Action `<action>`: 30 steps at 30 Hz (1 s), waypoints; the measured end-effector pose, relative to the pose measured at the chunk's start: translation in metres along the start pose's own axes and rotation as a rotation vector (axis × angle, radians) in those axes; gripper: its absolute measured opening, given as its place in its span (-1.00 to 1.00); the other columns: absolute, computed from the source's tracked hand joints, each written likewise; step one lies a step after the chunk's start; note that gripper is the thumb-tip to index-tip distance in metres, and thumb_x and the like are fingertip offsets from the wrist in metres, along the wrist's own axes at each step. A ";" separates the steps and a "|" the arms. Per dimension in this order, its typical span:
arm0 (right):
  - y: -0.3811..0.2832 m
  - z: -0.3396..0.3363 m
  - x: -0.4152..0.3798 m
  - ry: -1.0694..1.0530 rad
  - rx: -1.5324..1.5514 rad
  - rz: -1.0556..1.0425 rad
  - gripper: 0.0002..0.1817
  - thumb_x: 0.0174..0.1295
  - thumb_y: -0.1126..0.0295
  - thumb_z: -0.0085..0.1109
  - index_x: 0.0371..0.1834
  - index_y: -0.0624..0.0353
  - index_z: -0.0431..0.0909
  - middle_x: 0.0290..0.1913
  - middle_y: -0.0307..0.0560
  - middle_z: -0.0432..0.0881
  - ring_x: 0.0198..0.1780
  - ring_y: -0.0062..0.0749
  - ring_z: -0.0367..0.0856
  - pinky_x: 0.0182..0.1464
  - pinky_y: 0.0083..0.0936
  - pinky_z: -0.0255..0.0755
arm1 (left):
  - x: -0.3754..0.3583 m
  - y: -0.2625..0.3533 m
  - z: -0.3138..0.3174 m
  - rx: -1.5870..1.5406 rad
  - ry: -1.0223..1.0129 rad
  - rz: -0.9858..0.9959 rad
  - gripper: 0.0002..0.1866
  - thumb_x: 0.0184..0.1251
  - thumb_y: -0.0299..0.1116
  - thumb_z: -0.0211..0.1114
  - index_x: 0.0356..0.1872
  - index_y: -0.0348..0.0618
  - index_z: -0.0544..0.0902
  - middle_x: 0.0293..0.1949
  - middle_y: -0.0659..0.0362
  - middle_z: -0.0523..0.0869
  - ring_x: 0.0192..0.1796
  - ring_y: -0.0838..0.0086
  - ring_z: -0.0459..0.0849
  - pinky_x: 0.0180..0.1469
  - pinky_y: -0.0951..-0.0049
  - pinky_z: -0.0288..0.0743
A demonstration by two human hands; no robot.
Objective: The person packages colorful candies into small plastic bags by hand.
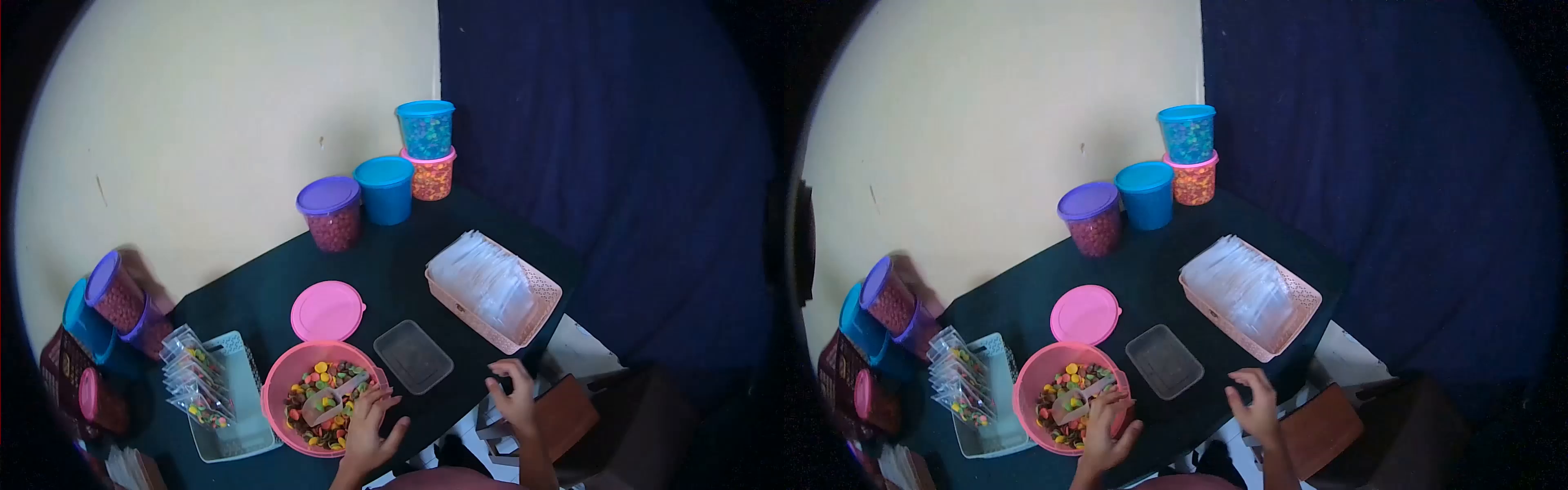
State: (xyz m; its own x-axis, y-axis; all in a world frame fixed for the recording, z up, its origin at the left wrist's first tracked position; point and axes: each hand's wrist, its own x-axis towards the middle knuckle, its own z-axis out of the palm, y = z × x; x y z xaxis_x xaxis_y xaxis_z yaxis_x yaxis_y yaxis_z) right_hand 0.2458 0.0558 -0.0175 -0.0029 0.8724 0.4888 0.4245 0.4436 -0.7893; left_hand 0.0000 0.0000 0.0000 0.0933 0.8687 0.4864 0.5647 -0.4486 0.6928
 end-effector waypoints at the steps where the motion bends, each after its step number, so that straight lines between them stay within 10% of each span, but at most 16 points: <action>1: 0.004 -0.009 0.002 0.054 -0.047 -0.018 -0.80 -0.04 0.52 0.12 -0.29 0.25 0.47 -0.30 0.01 0.48 -0.29 -0.29 0.48 -0.22 -0.50 0.36 | 0.003 0.002 0.001 0.063 -0.057 -0.019 -0.56 -0.03 -0.28 0.29 -0.09 -0.22 0.44 -0.02 -0.02 0.41 0.12 0.10 0.33 0.19 0.13 0.11; 7: 0.072 -0.037 0.043 0.303 -0.255 -0.072 -0.70 -0.11 0.59 0.07 -0.22 0.29 0.39 -0.18 0.12 0.42 -0.10 -0.02 0.41 -0.02 -0.35 0.29 | 0.009 0.008 0.004 0.109 -0.126 -0.141 -0.59 -0.03 -0.34 0.28 -0.12 -0.26 0.44 -0.01 -0.07 0.39 0.09 0.11 0.34 0.12 0.22 0.19; 12: 0.144 -0.030 0.068 -0.032 -0.546 0.020 -0.27 -0.09 0.19 0.19 0.17 0.20 0.14 0.18 0.14 0.20 0.23 0.05 0.10 0.22 -0.05 -0.10 | 0.041 0.026 0.049 -0.136 0.127 -0.121 -0.61 -0.04 -0.37 0.26 -0.13 -0.26 0.44 -0.05 -0.05 0.45 0.06 0.14 0.39 0.11 0.25 0.21; 18: 0.175 -0.024 0.072 -0.454 -0.657 0.149 -0.42 0.09 0.02 -0.04 0.12 0.12 0.22 0.11 0.09 0.31 0.15 0.05 0.24 0.13 0.04 -0.01 | 0.112 0.026 0.173 -0.189 -0.225 0.016 -0.47 0.03 -0.32 0.23 0.05 -0.26 0.31 0.12 -0.09 0.29 0.17 0.09 0.27 0.19 0.24 0.13; 21: 0.173 -0.029 0.086 -0.806 -0.729 0.209 -0.49 0.08 0.09 -0.03 0.05 0.18 0.30 -0.02 0.09 0.42 0.07 -0.06 0.33 -0.02 0.01 0.15 | 0.125 0.003 0.230 -0.088 -0.279 0.031 -0.42 0.02 -0.29 0.20 0.09 -0.28 0.27 0.13 -0.14 0.26 0.20 0.06 0.22 0.23 0.19 0.06; 25: 0.211 -0.038 0.093 -0.546 -0.292 0.306 -0.38 0.02 0.25 0.08 0.12 0.37 0.15 0.06 0.32 0.30 0.16 0.10 0.23 0.12 -0.11 0.15 | 0.121 -0.026 0.273 0.191 -0.446 -0.027 -0.34 0.00 -0.20 0.14 0.14 -0.35 0.22 0.17 -0.20 0.20 0.26 -0.01 0.11 0.28 0.07 -0.09; 30: 0.231 -0.035 0.117 -0.623 -0.474 0.251 -0.07 -0.05 0.19 0.17 0.26 0.37 -0.22 0.19 0.54 0.01 0.18 0.27 0.15 0.18 -0.22 0.15 | 0.113 -0.034 0.297 0.401 -0.486 -0.020 -0.26 0.00 -0.10 0.10 0.16 -0.42 0.17 0.20 -0.21 0.16 0.29 -0.10 0.00 0.27 -0.04 -0.17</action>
State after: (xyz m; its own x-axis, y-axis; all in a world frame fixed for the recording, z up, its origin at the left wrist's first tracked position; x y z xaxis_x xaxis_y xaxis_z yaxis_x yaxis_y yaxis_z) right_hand 0.3755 0.2531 -0.1301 -0.2995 0.9501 -0.0875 0.8164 0.2077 -0.5389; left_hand 0.2350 0.1755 -0.1267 0.3881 0.9147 0.1125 0.8251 -0.3992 0.3999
